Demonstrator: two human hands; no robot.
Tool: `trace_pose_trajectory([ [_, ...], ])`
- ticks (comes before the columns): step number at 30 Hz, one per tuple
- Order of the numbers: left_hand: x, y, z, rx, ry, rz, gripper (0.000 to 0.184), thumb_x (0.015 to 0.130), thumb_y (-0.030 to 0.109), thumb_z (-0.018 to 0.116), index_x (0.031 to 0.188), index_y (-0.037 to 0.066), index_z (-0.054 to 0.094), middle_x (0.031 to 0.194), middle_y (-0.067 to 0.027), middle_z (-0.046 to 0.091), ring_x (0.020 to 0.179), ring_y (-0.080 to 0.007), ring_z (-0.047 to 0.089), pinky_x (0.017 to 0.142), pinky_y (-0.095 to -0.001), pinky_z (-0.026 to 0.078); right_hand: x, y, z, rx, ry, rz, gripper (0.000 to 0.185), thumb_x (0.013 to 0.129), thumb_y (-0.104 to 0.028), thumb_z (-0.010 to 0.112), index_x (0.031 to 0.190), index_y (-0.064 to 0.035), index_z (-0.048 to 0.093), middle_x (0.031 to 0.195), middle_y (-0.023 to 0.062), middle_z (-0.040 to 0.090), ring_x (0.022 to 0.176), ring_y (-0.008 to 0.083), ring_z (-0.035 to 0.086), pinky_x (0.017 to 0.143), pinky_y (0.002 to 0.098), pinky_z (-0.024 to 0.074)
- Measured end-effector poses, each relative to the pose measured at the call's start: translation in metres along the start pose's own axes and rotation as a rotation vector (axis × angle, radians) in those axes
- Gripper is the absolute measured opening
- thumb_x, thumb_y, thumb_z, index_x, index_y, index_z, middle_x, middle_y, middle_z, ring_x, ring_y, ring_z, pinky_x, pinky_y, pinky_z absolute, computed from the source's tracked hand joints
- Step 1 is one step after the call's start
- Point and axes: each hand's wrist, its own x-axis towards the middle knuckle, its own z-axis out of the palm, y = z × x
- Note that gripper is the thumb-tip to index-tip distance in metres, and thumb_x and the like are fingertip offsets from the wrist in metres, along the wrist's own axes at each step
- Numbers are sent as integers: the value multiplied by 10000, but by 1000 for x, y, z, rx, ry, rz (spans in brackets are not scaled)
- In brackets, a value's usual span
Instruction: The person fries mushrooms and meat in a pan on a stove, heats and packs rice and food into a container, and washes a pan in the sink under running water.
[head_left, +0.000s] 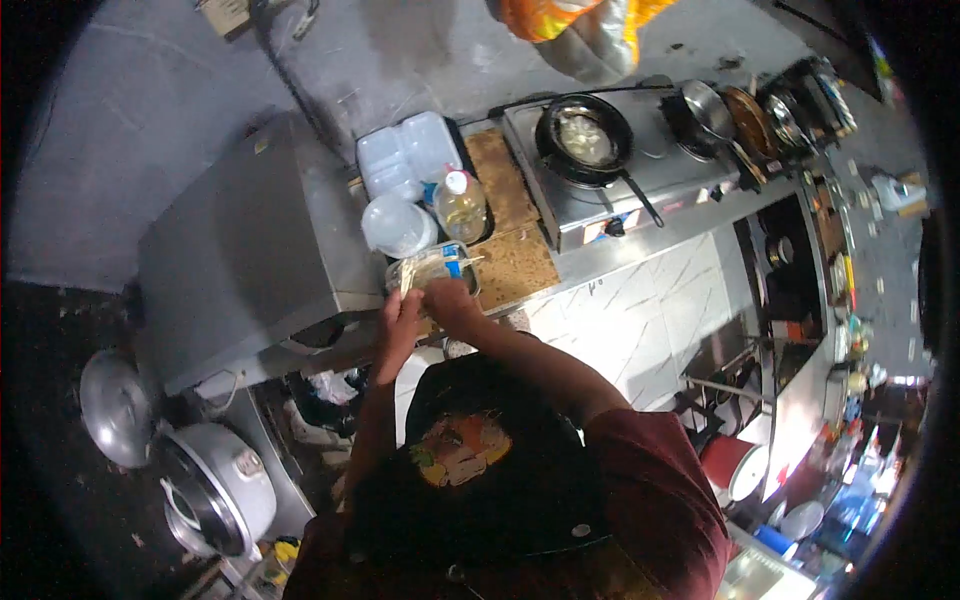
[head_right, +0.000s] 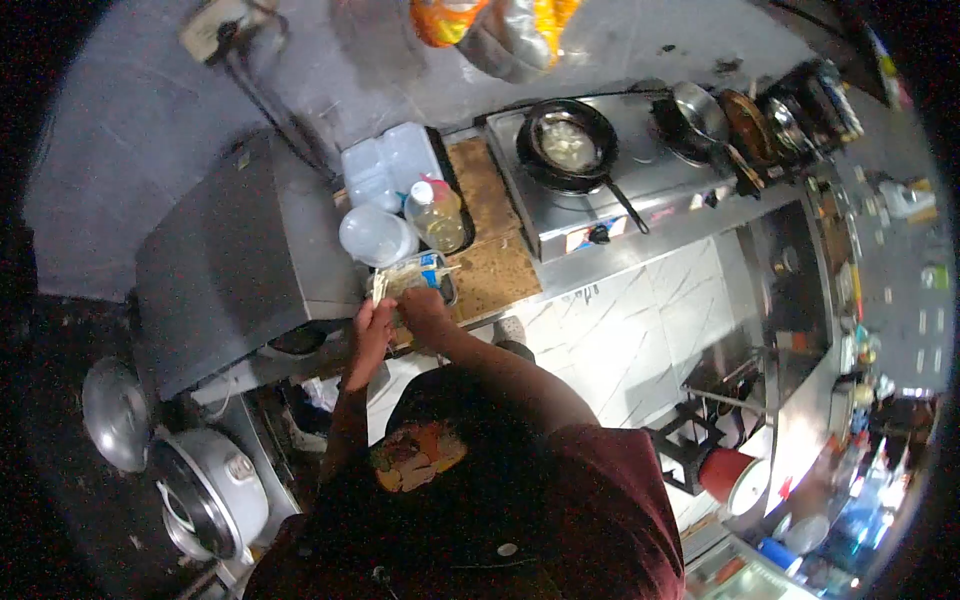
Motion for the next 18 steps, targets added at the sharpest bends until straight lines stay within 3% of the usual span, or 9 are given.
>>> trace_pose_trajectory([
  [2,-4,3,-2,-64,38,-88,275,1001,310,528,974,55,627,703,31,487,609,-62,456,528,-260,364,7,-13,5,-48,33,22,97,792,-186,667,849,-114,700,841,113,689,781,293,694,628,393,549],
  [4,-5,5,-5,-99,2,-71,251,997,296,534,966,66,629,709,35,486,619,-58,447,532,-255,362,24,-17,19,234,288,171,99,768,-191,701,826,-111,708,842,115,696,791,297,700,647,397,558],
  [5,-6,6,-4,-128,2,-72,242,994,292,540,967,68,628,711,36,485,618,-58,440,535,-250,361,33,-19,18,207,111,245,123,763,-202,708,844,-110,713,850,124,703,828,300,707,684,405,569],
  [10,5,-8,-2,-151,30,-55,189,994,248,552,992,71,618,699,48,454,593,-69,413,521,-255,341,34,-9,25,157,129,203,150,799,-210,674,852,-74,711,864,149,706,851,320,707,715,431,572],
  [12,12,-14,2,2,38,233,176,995,241,558,984,76,619,692,57,435,589,-61,400,516,-245,330,31,4,24,209,108,187,162,805,-185,662,846,-34,703,849,188,694,840,369,694,722,460,561],
  [13,9,-6,1,-154,33,112,168,989,237,562,983,75,605,692,61,427,571,-56,394,505,-237,322,21,13,25,293,294,51,178,828,-165,632,865,-7,705,863,219,688,851,396,686,738,482,548],
  [14,5,3,1,-309,28,-11,162,984,234,566,982,74,591,693,66,418,553,-50,388,495,-229,315,16,20,26,289,298,54,178,828,-165,632,865,-7,705,863,219,688,851,396,686,738,482,548],
  [16,3,15,-1,-323,-1,-3,149,994,215,549,1010,72,586,693,69,403,558,-51,375,500,-233,309,1,26,-7,401,154,246,145,813,-131,671,869,-6,718,883,229,691,864,393,686,749,457,551],
  [18,1,23,0,-269,4,4,209,1005,284,550,984,87,616,681,69,417,577,-45,384,512,-227,322,-18,47,-27,575,312,146,132,782,-104,707,873,-9,723,897,219,699,854,362,695,740,432,555],
])
